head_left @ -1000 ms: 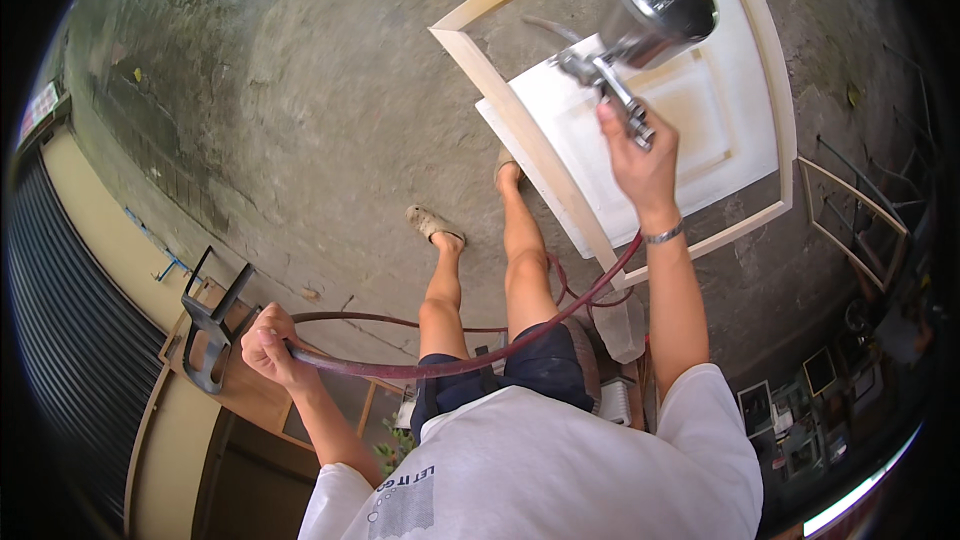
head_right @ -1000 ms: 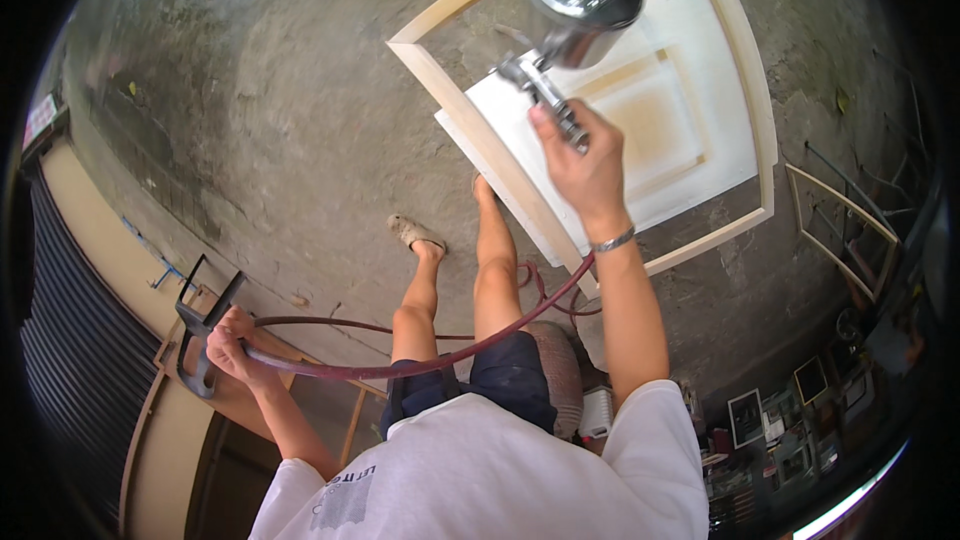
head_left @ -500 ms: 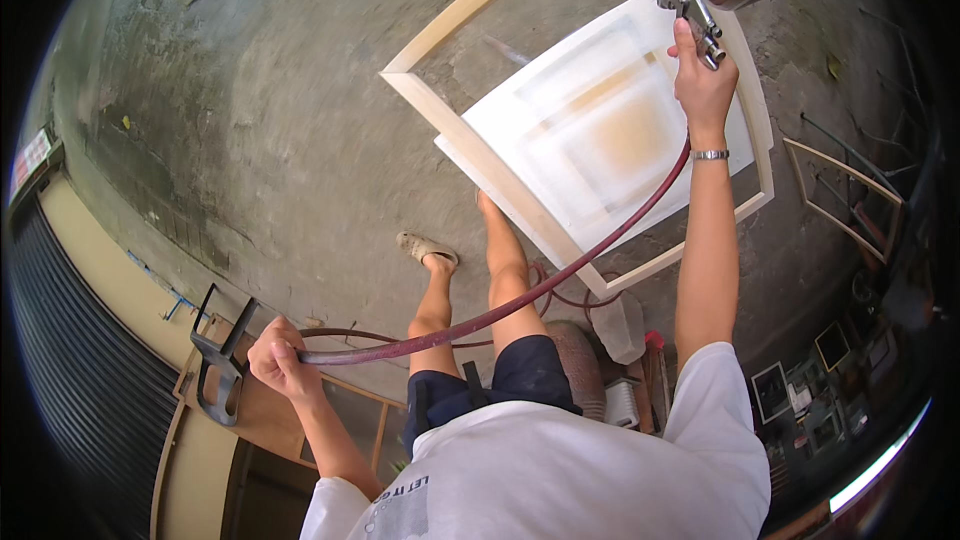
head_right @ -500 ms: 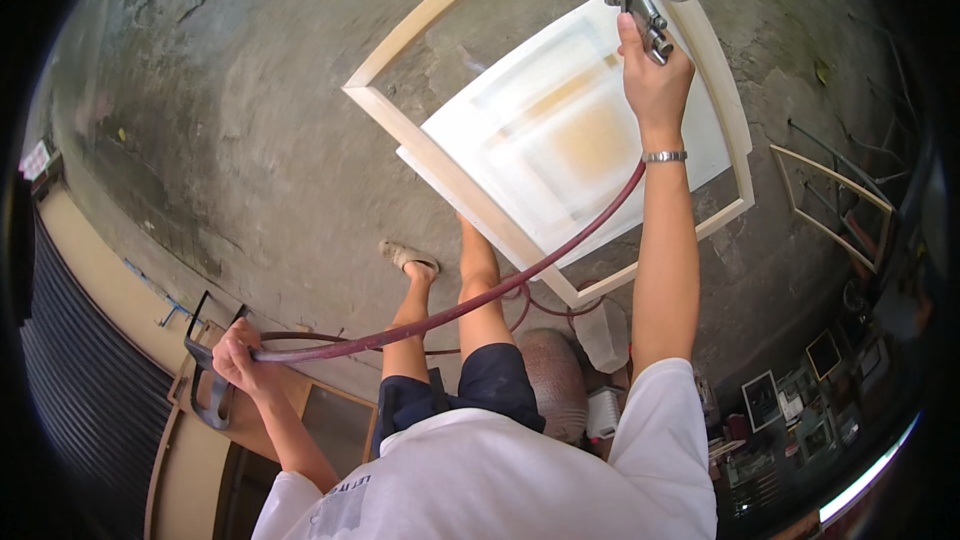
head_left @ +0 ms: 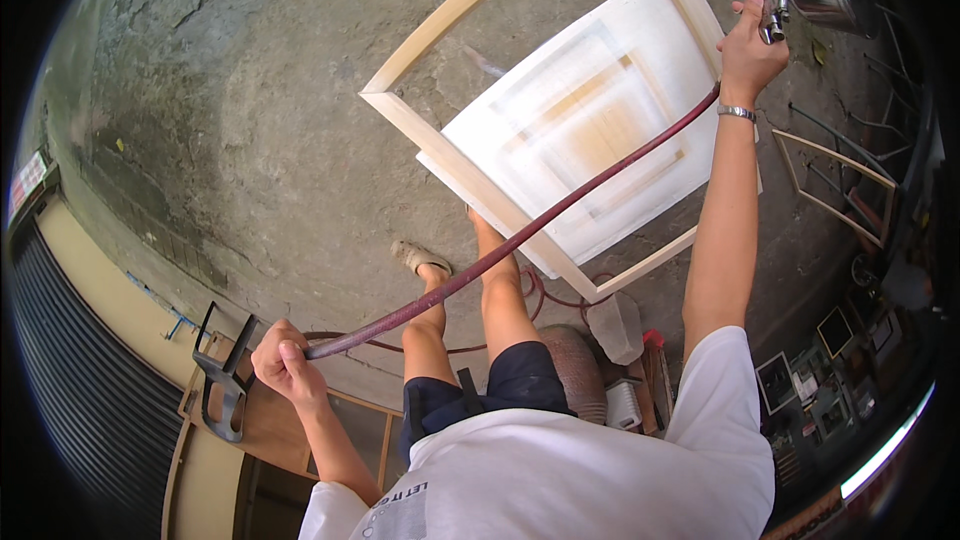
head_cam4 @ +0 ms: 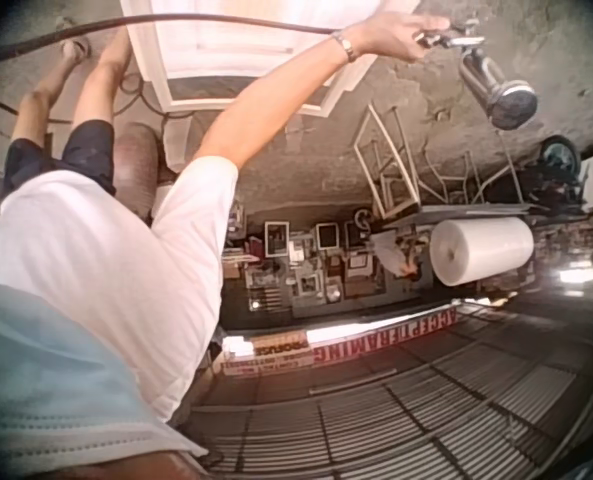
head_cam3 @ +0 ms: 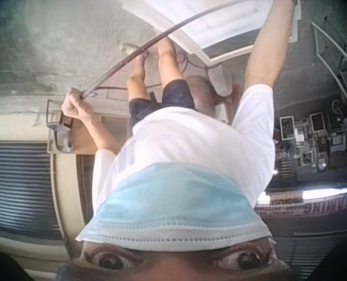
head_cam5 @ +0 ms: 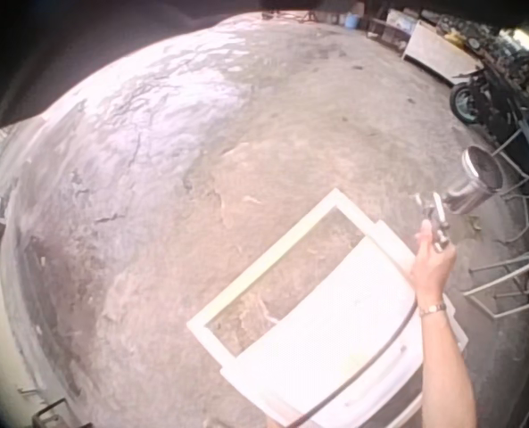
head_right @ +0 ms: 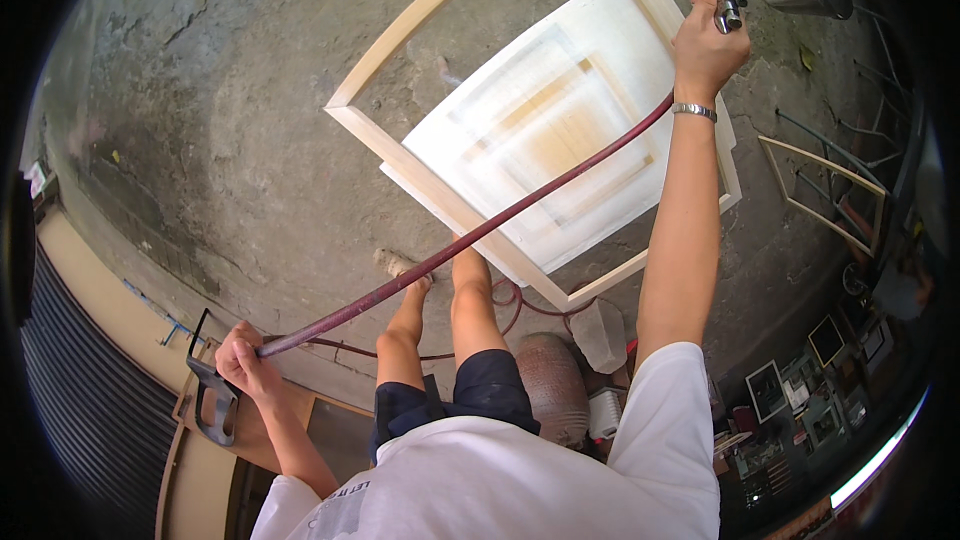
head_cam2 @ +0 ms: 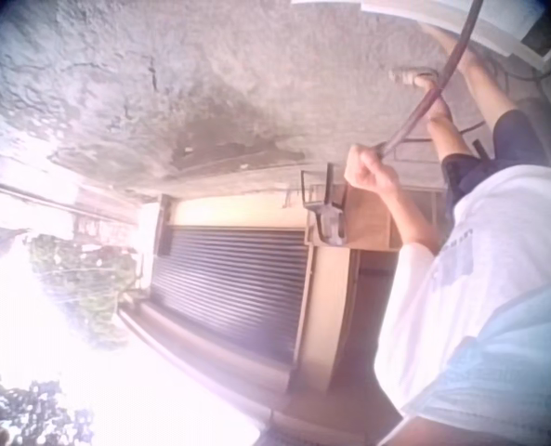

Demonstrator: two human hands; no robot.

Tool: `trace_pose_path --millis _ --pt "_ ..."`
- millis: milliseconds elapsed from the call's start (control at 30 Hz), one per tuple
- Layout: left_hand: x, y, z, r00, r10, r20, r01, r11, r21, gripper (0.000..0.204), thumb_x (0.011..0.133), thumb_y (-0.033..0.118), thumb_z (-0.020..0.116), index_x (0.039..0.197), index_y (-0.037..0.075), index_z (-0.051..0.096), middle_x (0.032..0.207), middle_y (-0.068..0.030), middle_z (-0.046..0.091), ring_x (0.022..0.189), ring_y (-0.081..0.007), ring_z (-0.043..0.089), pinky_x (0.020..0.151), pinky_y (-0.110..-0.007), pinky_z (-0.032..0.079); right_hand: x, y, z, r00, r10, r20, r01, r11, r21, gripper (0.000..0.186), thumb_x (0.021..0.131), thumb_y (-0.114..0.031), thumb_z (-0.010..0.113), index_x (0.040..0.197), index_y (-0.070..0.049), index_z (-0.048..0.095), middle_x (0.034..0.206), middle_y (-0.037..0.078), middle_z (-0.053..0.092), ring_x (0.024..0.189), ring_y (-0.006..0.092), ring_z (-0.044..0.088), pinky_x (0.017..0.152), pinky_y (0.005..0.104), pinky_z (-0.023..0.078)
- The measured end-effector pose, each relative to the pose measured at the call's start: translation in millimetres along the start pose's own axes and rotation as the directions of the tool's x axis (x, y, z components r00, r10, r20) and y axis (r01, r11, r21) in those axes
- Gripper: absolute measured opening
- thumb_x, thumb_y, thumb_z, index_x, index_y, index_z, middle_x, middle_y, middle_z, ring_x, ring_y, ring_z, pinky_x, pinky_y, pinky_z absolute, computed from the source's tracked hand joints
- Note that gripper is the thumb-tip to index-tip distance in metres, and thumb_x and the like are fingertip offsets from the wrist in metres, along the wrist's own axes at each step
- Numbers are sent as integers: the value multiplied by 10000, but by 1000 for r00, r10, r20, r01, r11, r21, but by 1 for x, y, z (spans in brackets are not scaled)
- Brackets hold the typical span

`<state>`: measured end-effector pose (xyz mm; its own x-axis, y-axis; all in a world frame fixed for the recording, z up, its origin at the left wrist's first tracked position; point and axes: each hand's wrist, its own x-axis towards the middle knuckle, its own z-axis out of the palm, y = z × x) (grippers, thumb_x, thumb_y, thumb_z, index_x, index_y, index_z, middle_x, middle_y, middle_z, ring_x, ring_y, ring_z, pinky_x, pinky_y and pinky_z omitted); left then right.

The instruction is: The person spray paints a wooden frame white using a spray gun, then places it on a table with other frames. The person repeats the process with a second frame, moving between frames and the work area.

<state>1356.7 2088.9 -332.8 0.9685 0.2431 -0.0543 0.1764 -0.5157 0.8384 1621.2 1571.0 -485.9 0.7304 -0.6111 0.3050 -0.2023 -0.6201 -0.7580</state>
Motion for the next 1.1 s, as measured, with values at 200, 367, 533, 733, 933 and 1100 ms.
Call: trace_pose_path --millis 200,367,533,733,933,1100 --pt "9 -4 -16 998 34 -57 -34 999 -6 530 1004 303 519 572 29 379 525 -27 364 501 -122 306 490 -298 175 -66 -11 -2 964 41 262 -59 996 62 447 927 -428 690 775 -9 720 624 57 666 388 91 500 366 283 347" --pt "6 -6 -39 991 13 -133 -12 1000 11 535 1021 279 481 561 29 367 517 -26 351 518 -124 293 514 -297 181 -147 -48 -15 824 88 560 -127 991 31 344 942 -308 702 910 35 721 725 65 695 650 112 634 606 280 479" --pt "-1 -18 -59 990 34 -137 -42 998 -53 503 1034 222 453 578 50 330 522 -12 313 540 -116 278 532 -303 197 -207 -72 -26 737 96 669 -148 989 21 333 952 -288 691 889 38 694 695 54 658 649 109 623 609 269 475" --pt "-3 -38 -79 990 39 -137 -52 994 -96 541 1022 242 467 538 23 363 482 -27 354 487 -131 299 505 -305 198 -260 -109 -31 699 54 713 -152 986 75 247 922 -215 714 872 21 661 635 102 570 550 171 517 533 317 419" --pt "-9 -61 -111 989 45 -139 -60 993 -104 549 1027 237 450 530 26 357 481 -34 363 477 -135 307 496 -304 206 -305 -154 -42 609 55 791 -170 983 62 225 910 -199 714 898 21 671 721 145 648 612 242 610 585 350 471" --pt "-7 -77 -138 985 35 -168 -72 974 -216 543 1034 237 437 541 36 332 492 -31 334 488 -133 291 502 -308 202 -332 -213 -51 498 17 867 -318 934 165 255 911 -218 715 890 31 667 727 164 644 624 276 621 588 355 475"
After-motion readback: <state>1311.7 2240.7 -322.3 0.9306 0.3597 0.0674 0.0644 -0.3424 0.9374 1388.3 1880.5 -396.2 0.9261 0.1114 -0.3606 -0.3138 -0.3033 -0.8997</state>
